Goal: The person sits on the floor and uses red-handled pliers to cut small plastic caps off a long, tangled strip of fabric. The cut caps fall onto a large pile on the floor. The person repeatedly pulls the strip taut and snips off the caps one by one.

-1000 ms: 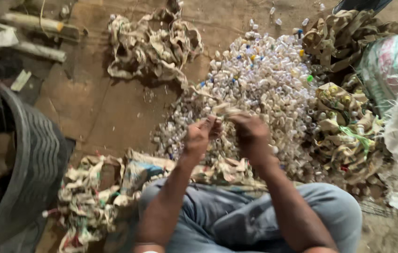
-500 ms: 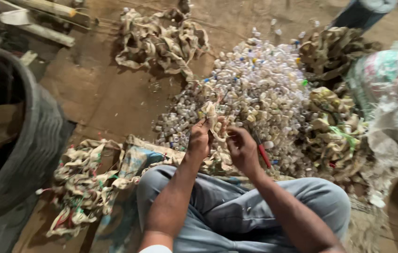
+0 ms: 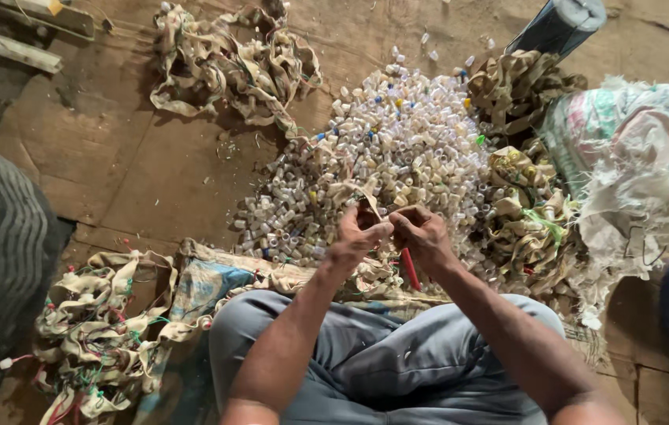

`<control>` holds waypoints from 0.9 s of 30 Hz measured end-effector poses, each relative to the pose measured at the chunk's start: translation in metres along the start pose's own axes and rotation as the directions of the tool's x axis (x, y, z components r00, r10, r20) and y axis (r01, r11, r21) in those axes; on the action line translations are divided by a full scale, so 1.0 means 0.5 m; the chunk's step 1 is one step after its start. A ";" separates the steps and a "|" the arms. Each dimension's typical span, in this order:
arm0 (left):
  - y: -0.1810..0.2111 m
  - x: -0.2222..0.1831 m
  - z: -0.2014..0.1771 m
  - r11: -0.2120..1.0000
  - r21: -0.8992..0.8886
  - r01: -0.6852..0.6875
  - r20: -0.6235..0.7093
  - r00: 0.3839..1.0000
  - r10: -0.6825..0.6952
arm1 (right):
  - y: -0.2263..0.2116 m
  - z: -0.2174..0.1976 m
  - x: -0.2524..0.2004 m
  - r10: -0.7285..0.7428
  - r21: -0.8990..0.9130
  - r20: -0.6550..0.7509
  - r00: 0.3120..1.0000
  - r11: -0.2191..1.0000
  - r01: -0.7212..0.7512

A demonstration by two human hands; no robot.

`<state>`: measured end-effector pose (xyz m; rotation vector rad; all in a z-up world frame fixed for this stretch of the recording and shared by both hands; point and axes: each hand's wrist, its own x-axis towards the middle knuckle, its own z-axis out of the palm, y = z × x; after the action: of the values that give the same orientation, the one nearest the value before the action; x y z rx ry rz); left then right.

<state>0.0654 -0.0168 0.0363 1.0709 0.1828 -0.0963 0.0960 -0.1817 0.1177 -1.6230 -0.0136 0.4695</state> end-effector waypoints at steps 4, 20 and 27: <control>-0.013 0.007 0.010 0.969 -0.239 -0.069 -0.019 0.998 0.067 | 0.022 0.018 0.005 -0.065 -0.040 -0.063 0.996 0.997 0.063; -0.029 0.017 -0.016 0.983 -0.132 -0.129 -0.196 0.975 0.102 | 0.024 0.023 0.030 -0.088 0.146 0.086 0.992 0.986 0.075; -0.029 0.011 -0.009 0.975 -0.175 -0.140 -0.195 0.975 0.106 | 0.044 0.012 0.032 0.059 -0.009 -0.025 0.998 0.998 -0.059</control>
<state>0.0682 -0.0198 0.0204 0.8997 0.2862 0.1312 0.1029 -0.1738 0.0919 -1.6421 0.0510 0.4951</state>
